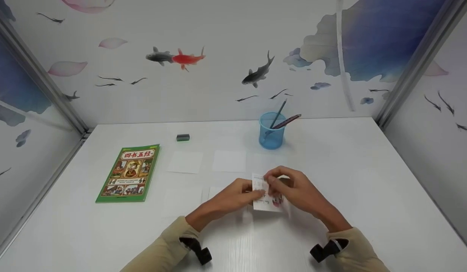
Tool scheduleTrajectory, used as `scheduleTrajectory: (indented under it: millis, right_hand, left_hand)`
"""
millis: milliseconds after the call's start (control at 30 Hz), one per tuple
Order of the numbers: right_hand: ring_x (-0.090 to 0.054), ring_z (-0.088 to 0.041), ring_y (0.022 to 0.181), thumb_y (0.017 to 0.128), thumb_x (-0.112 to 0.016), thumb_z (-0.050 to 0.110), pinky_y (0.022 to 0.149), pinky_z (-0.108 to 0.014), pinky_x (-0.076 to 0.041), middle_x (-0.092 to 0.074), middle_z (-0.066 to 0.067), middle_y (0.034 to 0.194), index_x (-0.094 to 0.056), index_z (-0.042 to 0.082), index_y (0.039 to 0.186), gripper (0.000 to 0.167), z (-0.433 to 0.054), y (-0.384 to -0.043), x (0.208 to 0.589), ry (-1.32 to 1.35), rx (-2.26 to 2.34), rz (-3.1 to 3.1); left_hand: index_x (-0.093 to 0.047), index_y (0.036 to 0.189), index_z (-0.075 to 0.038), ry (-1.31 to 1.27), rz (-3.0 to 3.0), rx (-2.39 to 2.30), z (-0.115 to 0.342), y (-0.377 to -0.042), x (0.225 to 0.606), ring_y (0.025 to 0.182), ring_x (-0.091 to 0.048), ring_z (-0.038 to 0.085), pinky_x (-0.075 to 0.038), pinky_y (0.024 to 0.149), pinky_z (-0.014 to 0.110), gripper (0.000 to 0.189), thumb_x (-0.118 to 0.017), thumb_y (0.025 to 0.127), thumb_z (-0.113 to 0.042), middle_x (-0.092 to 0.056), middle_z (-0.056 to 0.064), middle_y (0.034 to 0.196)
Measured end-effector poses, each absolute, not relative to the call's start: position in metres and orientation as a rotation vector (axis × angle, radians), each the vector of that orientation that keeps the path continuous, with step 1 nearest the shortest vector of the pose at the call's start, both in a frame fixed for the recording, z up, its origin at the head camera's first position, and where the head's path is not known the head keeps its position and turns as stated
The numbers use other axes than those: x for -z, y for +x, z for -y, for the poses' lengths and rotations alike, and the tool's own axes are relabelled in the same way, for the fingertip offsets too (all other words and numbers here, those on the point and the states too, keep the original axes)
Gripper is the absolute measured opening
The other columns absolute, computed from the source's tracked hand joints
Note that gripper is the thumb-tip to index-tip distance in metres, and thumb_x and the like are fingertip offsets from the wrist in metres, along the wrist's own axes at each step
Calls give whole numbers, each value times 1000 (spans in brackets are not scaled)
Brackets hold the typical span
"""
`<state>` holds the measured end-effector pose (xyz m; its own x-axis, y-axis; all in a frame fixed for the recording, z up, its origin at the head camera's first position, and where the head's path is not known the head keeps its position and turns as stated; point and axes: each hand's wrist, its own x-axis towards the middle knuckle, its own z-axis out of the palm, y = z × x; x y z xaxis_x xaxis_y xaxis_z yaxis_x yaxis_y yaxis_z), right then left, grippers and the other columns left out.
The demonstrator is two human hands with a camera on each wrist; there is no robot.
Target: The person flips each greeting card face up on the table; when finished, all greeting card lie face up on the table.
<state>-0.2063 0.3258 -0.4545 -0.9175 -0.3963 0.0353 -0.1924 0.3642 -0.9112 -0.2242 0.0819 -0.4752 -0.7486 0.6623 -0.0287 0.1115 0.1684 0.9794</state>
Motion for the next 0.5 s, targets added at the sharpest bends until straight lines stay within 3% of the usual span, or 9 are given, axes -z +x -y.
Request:
scheduleTrajectory:
  millis: [67, 167, 267, 333, 400, 500]
  right_hand:
    - [-71, -17, 90, 107, -70, 31, 78, -26, -60, -70, -7, 123, -70, 17, 133, 29, -324, -205, 458, -518, 1459, -2601]
    - [-65, -14, 84, 99, -82, 33, 71, -24, -53, -69, -3, 129, -73, 23, 131, 35, -324, -206, 462, -472, 1291, -2784]
    - [-61, -14, 80, 97, -82, 44, 67, -24, -50, -70, -5, 117, -75, 21, 128, 39, -328, -209, 463, -336, 1192, -2841]
    - [-61, -17, 82, 96, -80, 53, 66, -26, -50, -70, -5, 106, -71, 18, 133, 52, -331, -212, 464, -193, 1164, -2820]
    - [-63, -20, 87, 95, -77, 62, 68, -28, -51, -72, -9, 105, -63, 12, 142, 70, -333, -216, 465, -59, 1136, -2774]
    - [-64, -23, 92, 93, -77, 66, 70, -31, -52, -75, -15, 110, -47, 7, 156, 91, -333, -217, 465, 17, 1104, -2753]
  left_hand:
    - [-75, 130, -6, 710, -1953, -1643, -80, -227, 477, 90, -71, 0, -58, 78, 18, 30, -60, 109, -21, -79, -4, 110]
    - [-74, 133, -6, 700, -1939, -1651, -79, -230, 481, 92, -71, 0, -57, 80, 17, 32, -61, 106, -17, -79, -2, 115]
    - [-67, 140, -7, 661, -1885, -1719, -79, -231, 482, 99, -73, 4, -61, 87, 23, 36, -67, 105, -18, -79, 0, 119]
    - [-58, 147, -10, 625, -1882, -1788, -79, -231, 482, 105, -74, 6, -61, 91, 25, 48, -73, 102, -20, -79, 1, 122]
    - [-48, 150, -14, 587, -1916, -1854, -81, -229, 483, 111, -75, 10, -62, 94, 28, 58, -76, 100, -21, -78, 3, 127]
    - [-44, 148, -17, 582, -2043, -1867, -83, -227, 484, 112, -77, 11, -62, 92, 25, 53, -73, 103, -20, -77, 6, 132]
